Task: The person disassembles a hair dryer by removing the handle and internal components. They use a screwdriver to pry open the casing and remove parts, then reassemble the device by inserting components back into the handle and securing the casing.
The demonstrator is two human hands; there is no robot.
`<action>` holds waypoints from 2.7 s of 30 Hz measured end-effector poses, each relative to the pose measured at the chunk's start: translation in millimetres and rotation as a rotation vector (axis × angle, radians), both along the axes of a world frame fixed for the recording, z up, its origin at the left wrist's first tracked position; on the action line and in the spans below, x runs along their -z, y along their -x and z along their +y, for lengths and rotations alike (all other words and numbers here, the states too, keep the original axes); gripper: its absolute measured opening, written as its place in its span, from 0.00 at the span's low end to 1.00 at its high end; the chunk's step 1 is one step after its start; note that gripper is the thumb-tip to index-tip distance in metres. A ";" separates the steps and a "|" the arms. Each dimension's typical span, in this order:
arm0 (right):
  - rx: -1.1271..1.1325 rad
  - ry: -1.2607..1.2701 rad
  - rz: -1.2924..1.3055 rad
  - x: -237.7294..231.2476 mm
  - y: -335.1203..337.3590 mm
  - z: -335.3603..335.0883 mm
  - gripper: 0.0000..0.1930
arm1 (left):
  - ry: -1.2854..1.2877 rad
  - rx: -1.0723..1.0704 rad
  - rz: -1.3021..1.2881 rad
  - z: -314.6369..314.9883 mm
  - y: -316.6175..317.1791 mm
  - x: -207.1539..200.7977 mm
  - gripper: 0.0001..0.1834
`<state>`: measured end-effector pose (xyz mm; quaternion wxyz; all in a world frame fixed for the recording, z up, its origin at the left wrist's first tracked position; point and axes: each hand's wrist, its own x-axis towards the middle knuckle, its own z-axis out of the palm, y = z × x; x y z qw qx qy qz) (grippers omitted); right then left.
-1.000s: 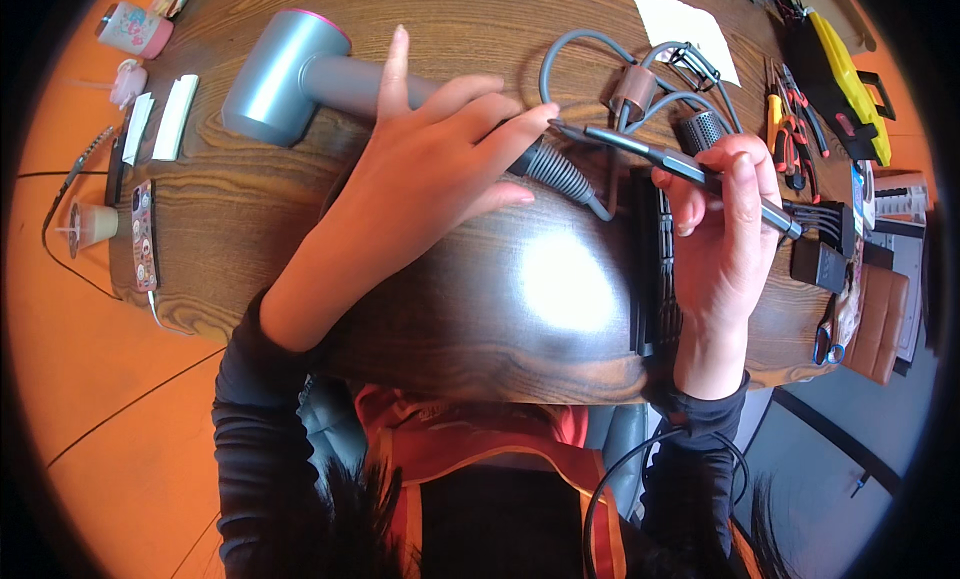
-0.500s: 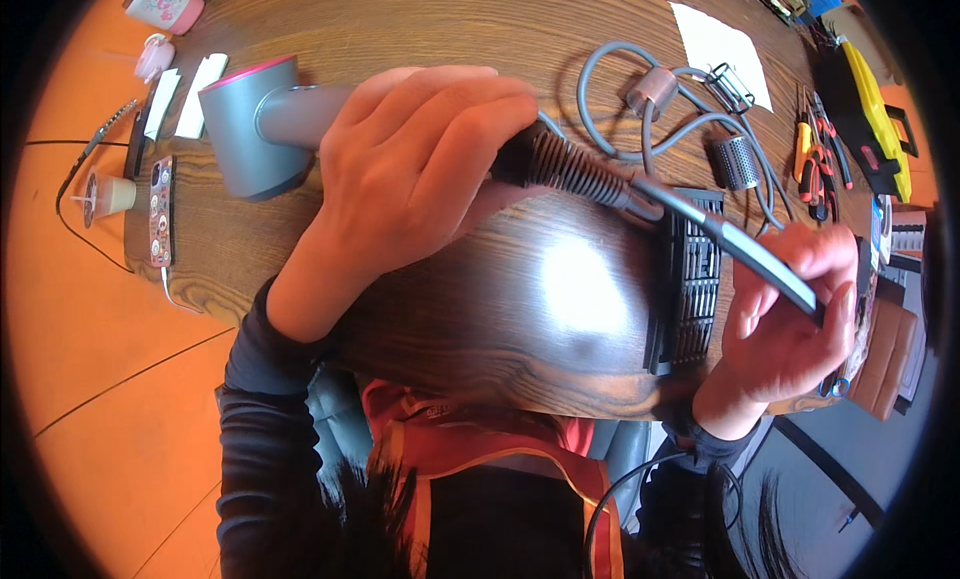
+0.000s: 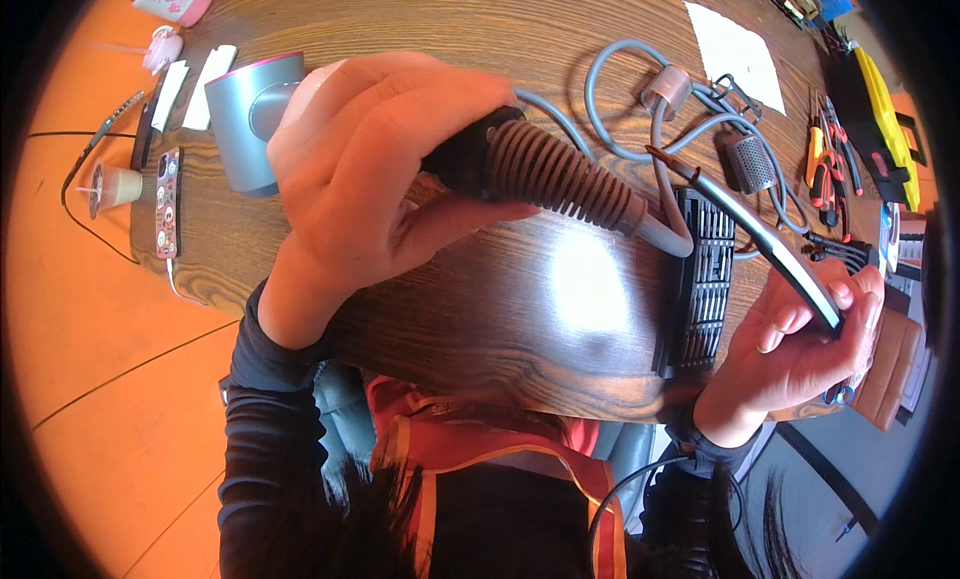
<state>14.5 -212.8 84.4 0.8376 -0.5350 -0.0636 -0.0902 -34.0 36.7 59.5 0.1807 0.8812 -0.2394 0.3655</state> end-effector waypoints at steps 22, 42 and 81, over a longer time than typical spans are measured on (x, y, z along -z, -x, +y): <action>-0.604 0.240 -0.536 36.5 9.5 11.2 0.24 | 0.164 0.053 -0.436 -32.7 5.5 37.9 0.13; -0.328 0.607 -0.533 36.3 16.9 20.4 0.11 | 0.160 0.165 -0.190 -16.5 11.2 17.7 0.23; 0.141 0.609 -0.941 38.6 2.6 -8.4 0.23 | 1.670 0.745 0.593 -20.5 6.2 39.6 0.25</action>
